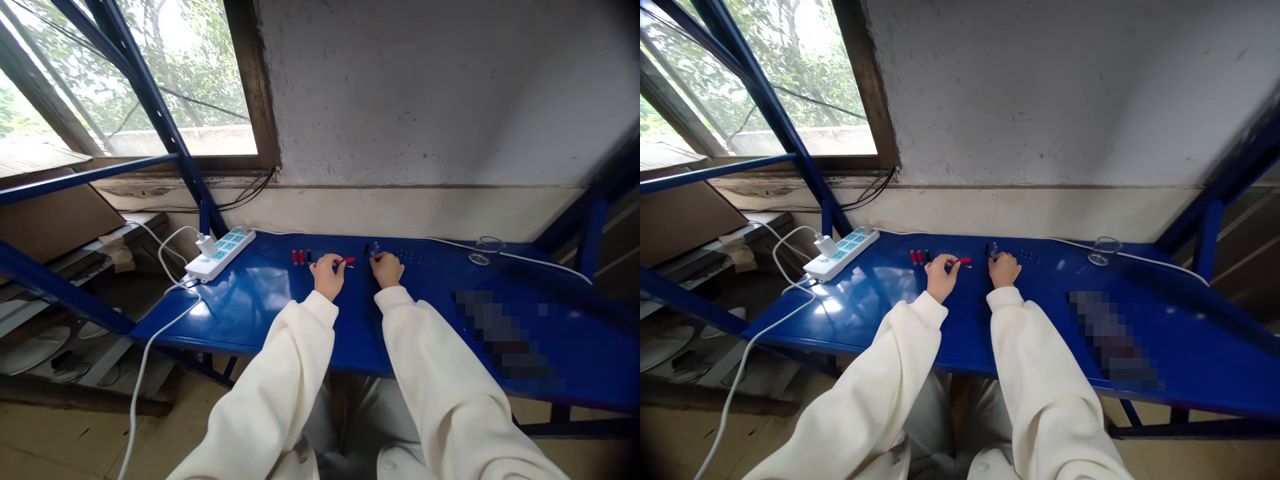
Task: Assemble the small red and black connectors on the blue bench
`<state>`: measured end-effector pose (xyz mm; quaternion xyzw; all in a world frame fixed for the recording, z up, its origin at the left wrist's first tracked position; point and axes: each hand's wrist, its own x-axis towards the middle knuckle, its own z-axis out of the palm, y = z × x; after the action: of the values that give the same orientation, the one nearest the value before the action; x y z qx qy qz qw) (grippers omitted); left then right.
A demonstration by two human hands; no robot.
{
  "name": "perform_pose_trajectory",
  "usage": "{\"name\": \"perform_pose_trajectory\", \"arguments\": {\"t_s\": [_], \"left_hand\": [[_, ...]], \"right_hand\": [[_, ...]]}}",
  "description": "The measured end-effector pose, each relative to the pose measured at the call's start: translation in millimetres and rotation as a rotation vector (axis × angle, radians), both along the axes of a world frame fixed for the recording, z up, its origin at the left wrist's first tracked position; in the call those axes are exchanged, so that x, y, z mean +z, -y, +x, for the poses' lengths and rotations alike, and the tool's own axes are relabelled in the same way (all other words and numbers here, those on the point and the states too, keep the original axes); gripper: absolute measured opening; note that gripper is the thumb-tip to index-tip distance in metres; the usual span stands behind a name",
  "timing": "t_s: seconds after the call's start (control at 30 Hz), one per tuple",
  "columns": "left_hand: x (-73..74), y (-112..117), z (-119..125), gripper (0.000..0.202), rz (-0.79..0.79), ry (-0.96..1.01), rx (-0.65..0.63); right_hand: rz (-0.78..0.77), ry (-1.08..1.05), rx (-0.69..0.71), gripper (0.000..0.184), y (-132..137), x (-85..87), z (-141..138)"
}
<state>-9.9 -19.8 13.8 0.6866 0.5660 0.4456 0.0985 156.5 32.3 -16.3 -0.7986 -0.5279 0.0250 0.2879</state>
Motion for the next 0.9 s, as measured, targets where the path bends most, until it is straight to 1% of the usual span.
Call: {"name": "perform_pose_trajectory", "arguments": {"t_s": [0.1, 0.27, 0.5, 0.57, 0.63, 0.77, 0.9], "left_hand": [[-2.5, -1.0, 1.1, 0.005, 0.018, 0.014, 0.002], [-6.8, -1.6, 3.0, 0.004, 0.059, -0.002, -0.03], [-5.6, 0.3, 2.9, 0.005, 0.055, -0.01, -0.042], [-5.2, 0.3, 2.9, 0.004, 0.061, -0.004, -0.039], [-5.2, -0.1, 2.8, 0.004, 0.071, 0.004, -0.034], [-5.3, -0.9, 2.6, 0.005, 0.086, 0.02, -0.021], [-5.5, -1.3, 2.3, 0.005, 0.097, 0.031, -0.014]], "right_hand": [[-0.011, -0.007, -0.011, 0.023, -2.0, 0.1, 0.2], [0.001, -0.009, 0.003, 0.024, -2.5, 0.2, 0.0], [0.012, -0.007, 0.027, 0.021, 2.2, 3.2, -0.5], [0.008, 0.021, 0.09, 0.02, 7.1, 7.3, -1.6], [0.005, 0.067, 0.187, 0.018, 13.7, 12.8, -4.1], [-0.013, 0.206, 0.347, 0.013, 27.1, 23.4, -12.7], [-0.012, 0.285, 0.432, 0.013, 34.2, 27.4, -20.2]]}}
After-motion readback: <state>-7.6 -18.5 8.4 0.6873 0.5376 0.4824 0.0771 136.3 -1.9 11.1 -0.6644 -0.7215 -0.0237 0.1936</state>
